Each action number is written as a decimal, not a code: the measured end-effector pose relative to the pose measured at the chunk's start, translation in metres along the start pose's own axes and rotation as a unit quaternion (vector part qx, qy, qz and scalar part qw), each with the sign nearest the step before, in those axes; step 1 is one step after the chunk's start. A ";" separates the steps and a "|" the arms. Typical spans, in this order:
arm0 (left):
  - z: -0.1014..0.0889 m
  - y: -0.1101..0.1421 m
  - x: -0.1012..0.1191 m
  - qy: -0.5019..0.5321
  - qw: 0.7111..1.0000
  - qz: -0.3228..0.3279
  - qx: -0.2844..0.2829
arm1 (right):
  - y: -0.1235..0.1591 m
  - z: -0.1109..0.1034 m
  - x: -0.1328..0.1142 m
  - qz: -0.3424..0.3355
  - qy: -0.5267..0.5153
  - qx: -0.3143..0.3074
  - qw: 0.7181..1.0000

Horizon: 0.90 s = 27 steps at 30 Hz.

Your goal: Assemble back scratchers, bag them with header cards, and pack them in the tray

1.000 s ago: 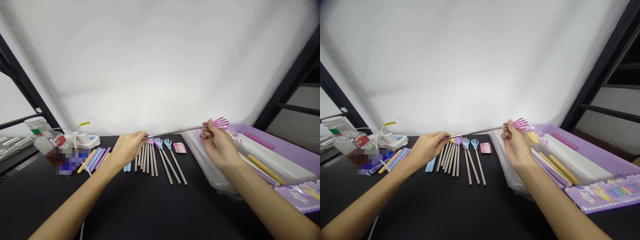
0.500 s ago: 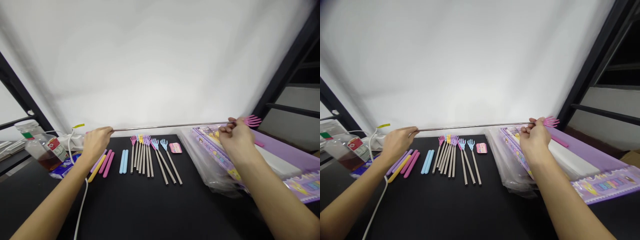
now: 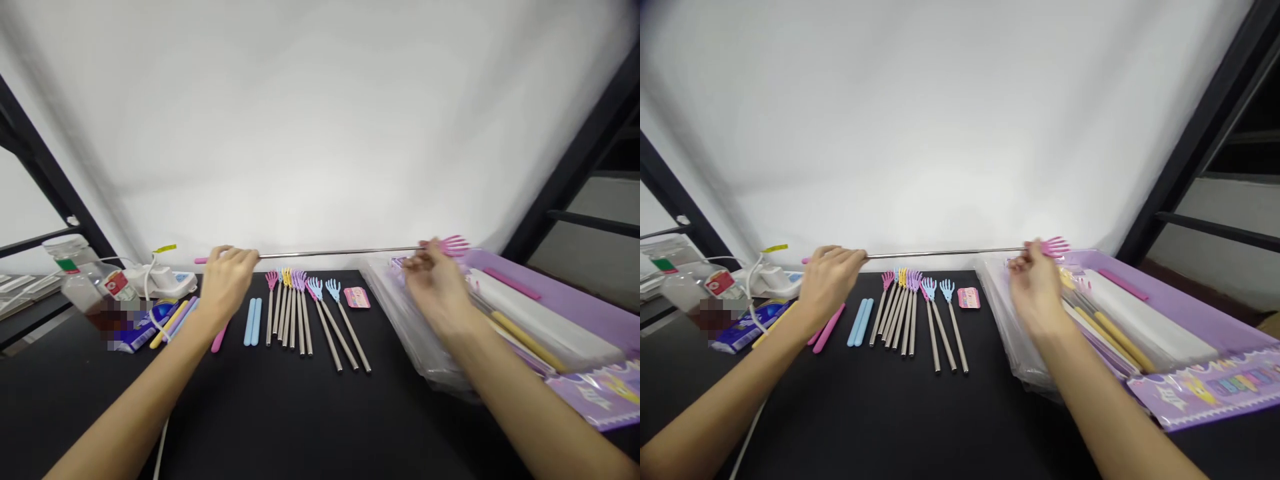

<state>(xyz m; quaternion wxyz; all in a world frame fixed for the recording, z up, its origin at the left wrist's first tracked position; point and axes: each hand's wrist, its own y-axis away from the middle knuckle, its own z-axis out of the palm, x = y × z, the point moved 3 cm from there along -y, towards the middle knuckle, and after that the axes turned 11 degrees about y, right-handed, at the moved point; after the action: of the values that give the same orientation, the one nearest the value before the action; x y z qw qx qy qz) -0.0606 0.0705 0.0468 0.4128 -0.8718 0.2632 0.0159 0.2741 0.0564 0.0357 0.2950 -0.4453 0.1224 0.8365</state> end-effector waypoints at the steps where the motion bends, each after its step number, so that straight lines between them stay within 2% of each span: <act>1: 0.000 -0.002 0.012 0.013 0.999 0.030 0.010 | 0.011 0.010 0.010 0.029 -0.018 -0.040 0.999; 3: 0.000 -0.004 0.033 0.029 0.995 0.090 0.020 | 0.028 0.025 0.024 0.062 -0.017 -0.113 0.992; 4: -0.001 -0.004 0.038 0.036 0.994 0.100 0.027 | 0.033 0.029 0.028 0.065 -0.015 -0.129 0.989; 11: -0.007 -0.005 0.028 0.042 0.995 0.079 0.034 | 0.026 0.029 0.021 -0.004 -0.019 -0.119 0.993; 13: -0.008 -0.008 0.036 0.053 0.995 0.083 0.025 | 0.036 0.037 0.028 0.008 -0.003 -0.162 0.987; 16: -0.008 -0.011 0.056 0.086 0.993 0.080 -0.014 | 0.062 0.053 0.046 0.042 0.050 -0.269 0.961; 19: -0.008 -0.011 0.067 0.099 0.993 0.059 -0.037 | 0.078 0.062 0.055 0.029 0.072 -0.306 0.949; 23: -0.004 -0.009 0.062 0.077 0.993 0.066 -0.060 | 0.072 0.061 0.053 0.036 0.063 -0.289 0.955; 25: -0.001 -0.008 0.049 0.070 0.993 0.060 -0.069 | 0.059 0.056 0.045 0.039 0.046 -0.249 0.967; 27: 0.001 -0.005 0.028 0.080 0.995 0.037 -0.055 | 0.041 0.047 0.033 0.042 0.019 -0.179 0.983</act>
<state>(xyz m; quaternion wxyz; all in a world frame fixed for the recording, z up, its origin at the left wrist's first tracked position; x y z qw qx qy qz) -0.0339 0.0611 0.0433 0.3412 -0.8814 0.3259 -0.0239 0.2032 0.0583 0.0330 0.1722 -0.5015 -0.0049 0.8478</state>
